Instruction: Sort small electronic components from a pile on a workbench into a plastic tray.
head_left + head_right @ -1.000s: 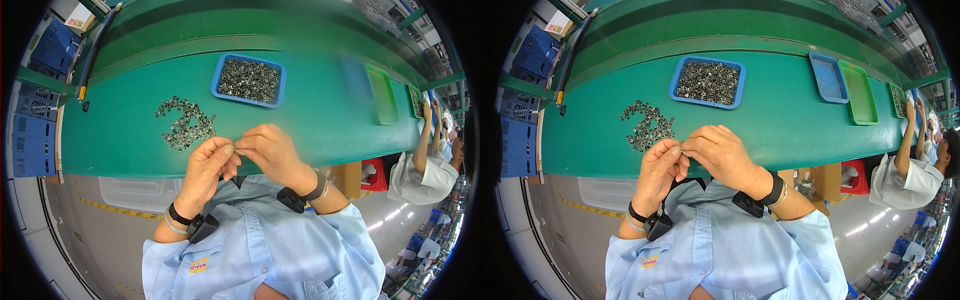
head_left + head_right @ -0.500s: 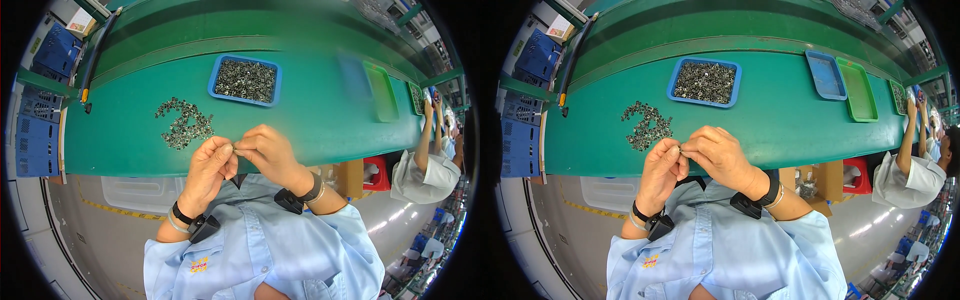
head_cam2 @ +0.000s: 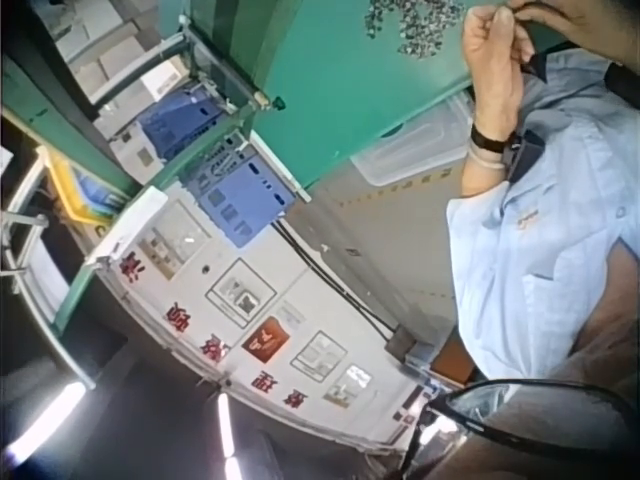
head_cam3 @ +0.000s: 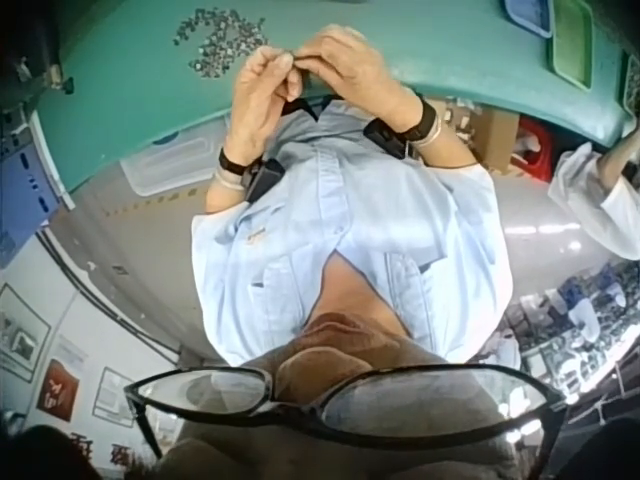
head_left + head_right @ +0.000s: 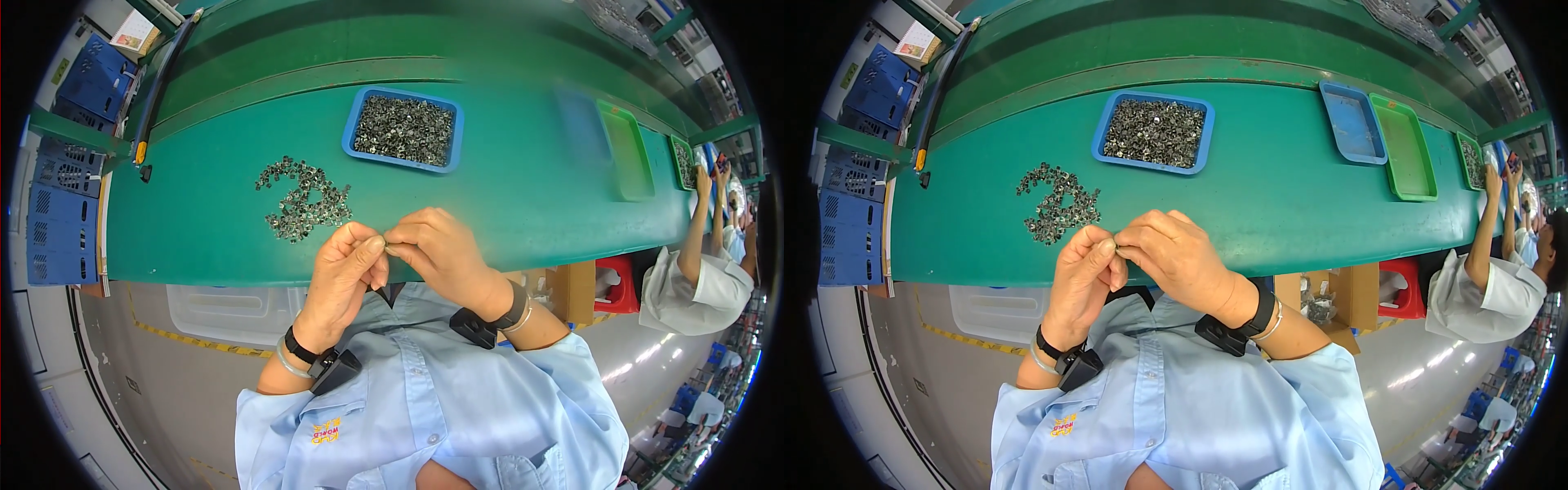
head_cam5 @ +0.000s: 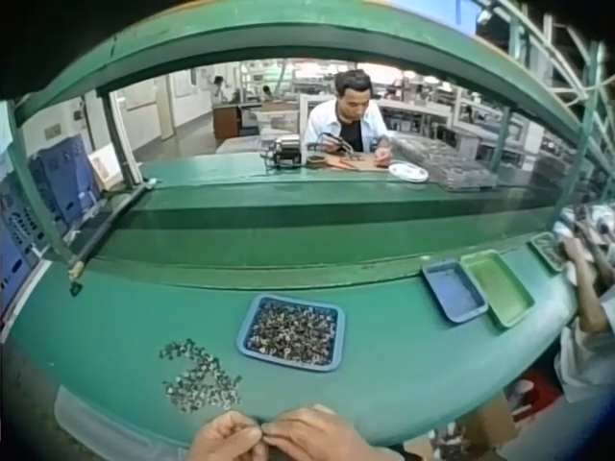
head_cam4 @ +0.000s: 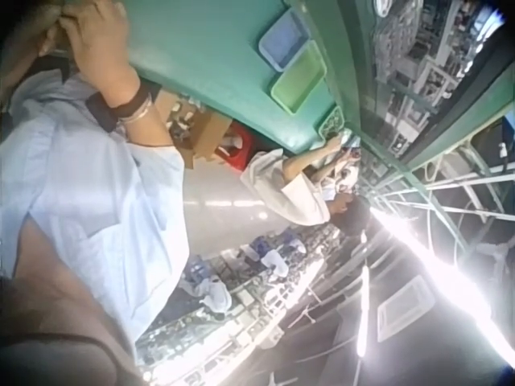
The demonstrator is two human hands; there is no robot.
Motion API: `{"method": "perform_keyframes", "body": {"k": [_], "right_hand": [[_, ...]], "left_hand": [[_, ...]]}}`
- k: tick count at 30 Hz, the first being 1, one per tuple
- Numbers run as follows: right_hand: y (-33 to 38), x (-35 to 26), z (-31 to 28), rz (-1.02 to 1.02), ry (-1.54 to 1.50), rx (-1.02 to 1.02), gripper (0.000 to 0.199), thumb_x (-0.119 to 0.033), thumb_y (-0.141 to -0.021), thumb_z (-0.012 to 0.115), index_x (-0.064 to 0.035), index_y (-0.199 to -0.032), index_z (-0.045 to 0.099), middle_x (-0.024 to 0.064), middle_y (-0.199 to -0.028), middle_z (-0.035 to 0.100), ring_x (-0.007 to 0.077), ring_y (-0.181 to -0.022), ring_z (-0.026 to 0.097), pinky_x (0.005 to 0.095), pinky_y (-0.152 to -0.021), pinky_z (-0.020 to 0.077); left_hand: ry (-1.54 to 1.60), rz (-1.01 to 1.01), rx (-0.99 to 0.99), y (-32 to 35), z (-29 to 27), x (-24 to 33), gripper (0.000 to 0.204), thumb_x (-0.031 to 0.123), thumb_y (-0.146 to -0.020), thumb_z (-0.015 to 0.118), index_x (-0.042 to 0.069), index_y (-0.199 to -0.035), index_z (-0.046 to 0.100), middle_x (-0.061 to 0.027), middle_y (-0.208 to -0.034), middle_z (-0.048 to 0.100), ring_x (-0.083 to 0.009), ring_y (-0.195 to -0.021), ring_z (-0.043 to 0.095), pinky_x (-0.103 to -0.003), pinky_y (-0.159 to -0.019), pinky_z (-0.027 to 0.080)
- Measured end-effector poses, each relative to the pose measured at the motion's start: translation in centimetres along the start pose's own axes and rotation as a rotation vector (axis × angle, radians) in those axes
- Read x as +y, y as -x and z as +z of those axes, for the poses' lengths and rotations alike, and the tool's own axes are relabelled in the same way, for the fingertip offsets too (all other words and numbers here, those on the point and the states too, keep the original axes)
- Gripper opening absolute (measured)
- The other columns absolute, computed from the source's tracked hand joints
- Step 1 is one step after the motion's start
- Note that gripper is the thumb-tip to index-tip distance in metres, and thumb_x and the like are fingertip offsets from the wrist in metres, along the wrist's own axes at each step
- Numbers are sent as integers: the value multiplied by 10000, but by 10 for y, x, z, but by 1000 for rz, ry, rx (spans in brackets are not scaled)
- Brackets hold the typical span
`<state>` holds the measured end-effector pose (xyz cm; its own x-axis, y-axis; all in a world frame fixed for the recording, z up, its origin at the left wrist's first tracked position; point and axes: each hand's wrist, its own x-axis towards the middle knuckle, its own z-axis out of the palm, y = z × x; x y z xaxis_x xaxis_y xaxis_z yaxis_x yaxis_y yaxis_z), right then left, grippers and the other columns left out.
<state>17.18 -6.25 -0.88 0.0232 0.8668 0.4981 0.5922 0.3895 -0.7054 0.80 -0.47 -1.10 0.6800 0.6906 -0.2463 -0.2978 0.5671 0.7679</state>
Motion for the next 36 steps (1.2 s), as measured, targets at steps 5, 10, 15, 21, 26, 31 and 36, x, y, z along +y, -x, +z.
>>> {"method": "perform_keyframes", "body": {"k": [5, 10, 15, 21, 26, 31, 36], "right_hand": [[-5, -1, -6, -82, 98, -21, 132, -43, -775, 682, -73, -889, 622, 50, -862, 610, 205, -780, 597, 308, -667, 481], [-2, -1, 0, -15, -175, 74, 133, -33, -774, 680, -70, -889, 625, 52, -858, 617, 206, -782, 599, 309, -656, 482], [-2, -3, 2, 7, -288, 90, 134, -14, -772, 676, -67, -885, 628, 54, -852, 626, 202, -776, 602, 307, -649, 483], [-4, -3, 1, -29, -260, 87, 115, -16, -783, 668, -64, -881, 634, 59, -837, 628, 192, -732, 604, 300, -637, 479], [-3, 0, 2, -38, -272, 83, 89, -25, -803, 655, -62, -882, 637, 60, -831, 628, 188, -714, 603, 299, -627, 476], [-1, -1, 3, 27, -310, 81, 67, -37, -820, 646, -61, -882, 638, 56, -827, 631, 184, -720, 602, 300, -643, 478], [-1, 1, 5, 97, -398, 111, 60, -51, -821, 654, -64, -877, 638, 50, -833, 638, 181, -748, 599, 296, -661, 481]], "left_hand": [[-39, 10, 28, 2, 7, 9, 146, 186, -937, 550, 46, -903, 528, -37, -658, 556, -103, -542, 499, -221, -482, 396], [212, -29, -105, 4, 8, 8, 153, 189, -948, 530, 43, -904, 525, -50, -664, 550, -117, -535, 484, -241, -476, 375], [339, -65, -145, 3, 7, 3, 148, 192, -940, 543, 49, -909, 526, -56, -686, 565, -120, -533, 483, -247, -473, 362], [288, -63, -135, 3, 7, 6, 149, 197, -928, 565, 54, -908, 525, -72, -748, 611, -117, -517, 482, -248, -466, 359], [215, -59, -139, 1, 7, 10, 156, 202, -925, 571, 55, -902, 525, -83, -771, 626, -118, -503, 481, -254, -457, 360], [156, -62, -99, 2, 8, 11, 157, 205, -931, 561, 54, -908, 524, -82, -757, 617, -119, -502, 480, -254, -454, 359], [218, -73, -81, 2, 10, 10, 157, 207, -938, 550, 54, -917, 523, -80, -740, 603, -118, -502, 479, -251, -452, 356]]}}
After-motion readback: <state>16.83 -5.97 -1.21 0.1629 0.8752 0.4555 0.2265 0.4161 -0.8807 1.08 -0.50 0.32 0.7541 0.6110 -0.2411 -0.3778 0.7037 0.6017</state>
